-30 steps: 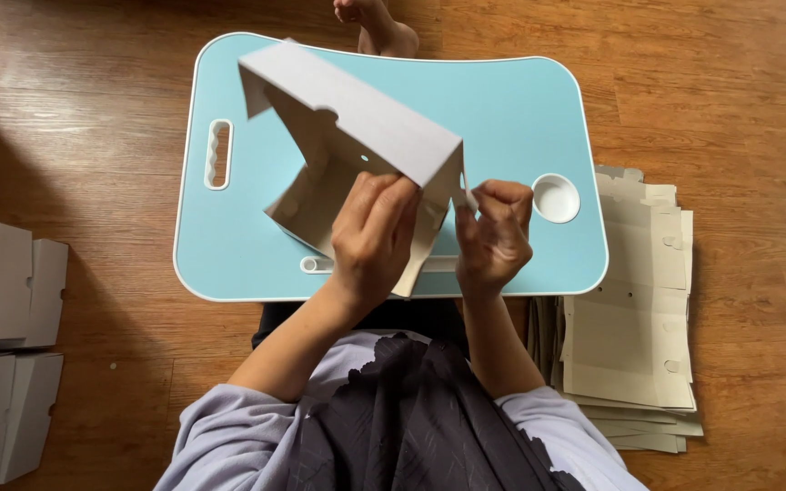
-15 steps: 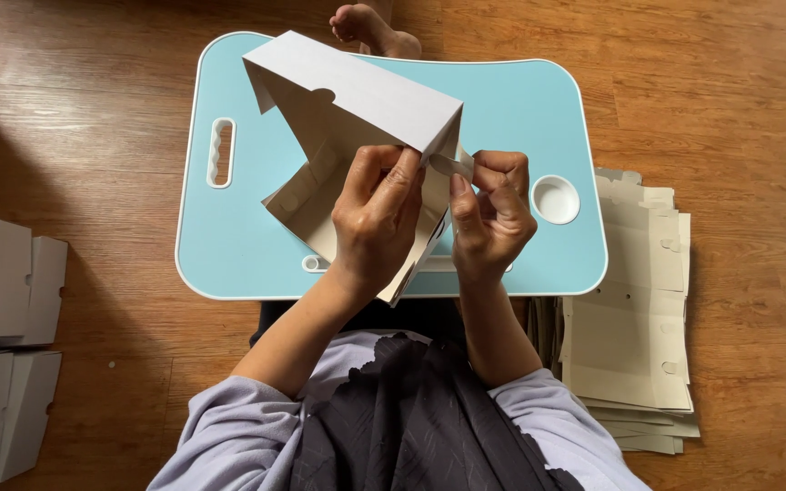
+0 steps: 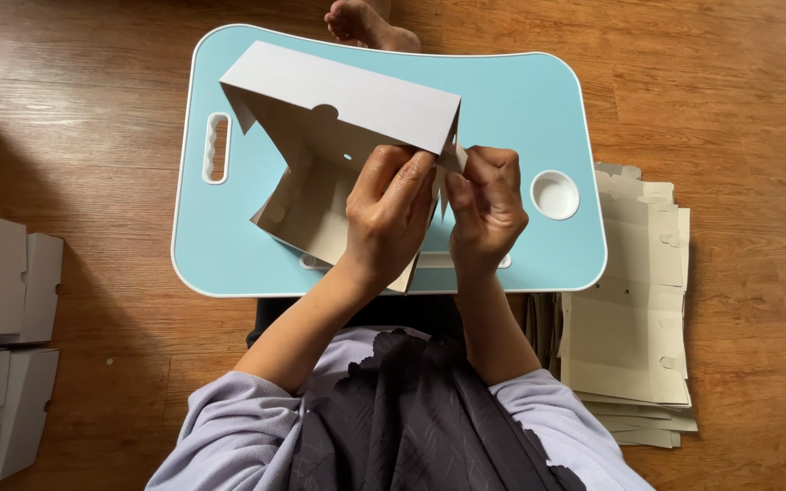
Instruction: Assembling a cardboard box by folding along pre-scored lines and tucking in flaps on a lap desk.
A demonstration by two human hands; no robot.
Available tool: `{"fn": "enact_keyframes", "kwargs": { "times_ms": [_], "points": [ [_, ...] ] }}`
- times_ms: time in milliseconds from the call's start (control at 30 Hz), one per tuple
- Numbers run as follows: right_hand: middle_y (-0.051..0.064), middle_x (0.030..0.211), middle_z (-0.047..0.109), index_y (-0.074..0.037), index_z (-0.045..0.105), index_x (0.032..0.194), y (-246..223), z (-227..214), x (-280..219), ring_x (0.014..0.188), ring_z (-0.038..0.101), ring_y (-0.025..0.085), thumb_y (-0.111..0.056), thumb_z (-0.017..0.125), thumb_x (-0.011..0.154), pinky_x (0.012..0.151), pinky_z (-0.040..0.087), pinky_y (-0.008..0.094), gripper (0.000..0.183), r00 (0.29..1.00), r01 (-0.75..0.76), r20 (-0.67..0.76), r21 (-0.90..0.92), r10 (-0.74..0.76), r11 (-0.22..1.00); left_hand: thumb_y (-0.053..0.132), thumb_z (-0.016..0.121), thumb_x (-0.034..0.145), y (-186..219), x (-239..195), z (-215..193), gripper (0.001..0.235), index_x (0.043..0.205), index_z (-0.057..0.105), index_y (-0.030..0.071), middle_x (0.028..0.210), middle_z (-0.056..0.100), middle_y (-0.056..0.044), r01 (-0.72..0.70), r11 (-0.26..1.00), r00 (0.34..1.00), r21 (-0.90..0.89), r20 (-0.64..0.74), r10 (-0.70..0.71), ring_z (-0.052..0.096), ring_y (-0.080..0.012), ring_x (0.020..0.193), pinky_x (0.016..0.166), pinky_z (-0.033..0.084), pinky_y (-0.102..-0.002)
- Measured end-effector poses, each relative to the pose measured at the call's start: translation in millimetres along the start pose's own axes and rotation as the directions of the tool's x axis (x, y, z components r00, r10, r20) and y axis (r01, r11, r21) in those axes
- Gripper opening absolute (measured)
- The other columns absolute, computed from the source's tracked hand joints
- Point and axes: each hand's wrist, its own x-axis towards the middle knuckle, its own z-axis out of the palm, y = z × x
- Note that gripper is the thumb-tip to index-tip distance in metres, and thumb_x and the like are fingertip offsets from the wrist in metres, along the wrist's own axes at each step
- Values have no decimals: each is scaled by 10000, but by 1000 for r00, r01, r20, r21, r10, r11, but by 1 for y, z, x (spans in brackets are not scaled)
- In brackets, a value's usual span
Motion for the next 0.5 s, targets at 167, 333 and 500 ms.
{"fn": "enact_keyframes", "kwargs": {
  "times_ms": [167,333,500],
  "points": [
    [110,880,546,67,687,1017,16,-2,-9,848,522,176,-50,671,990,775,474,341,120,998,7,-55,61,-4,998,-88,648,933,0,-2,5,180,1071,710,10,882,570,-90,-12,1000,1000,0,-9,12,631,-253,725,671,578,-327],
    [193,1040,601,67,667,1026,19,-2,-4,972,585,232,-29,735,971,841,521,376,130,1000,19,4,74,-20,997,-90,620,942,0,-11,12,189,1096,694,-9,888,570,-107,-26,999,1000,29,-17,26,638,-257,729,698,586,-323],
    [186,1496,466,-63,449,1179,31,-13,3,1357,522,236,-179,678,1071,1051,468,364,278,983,-159,134,249,128,956,-154,673,850,1,-12,-5,578,1394,598,25,1150,631,-180,52,983,972,-178,235,-8,685,-361,1004,867,607,-420]
  ]
}}
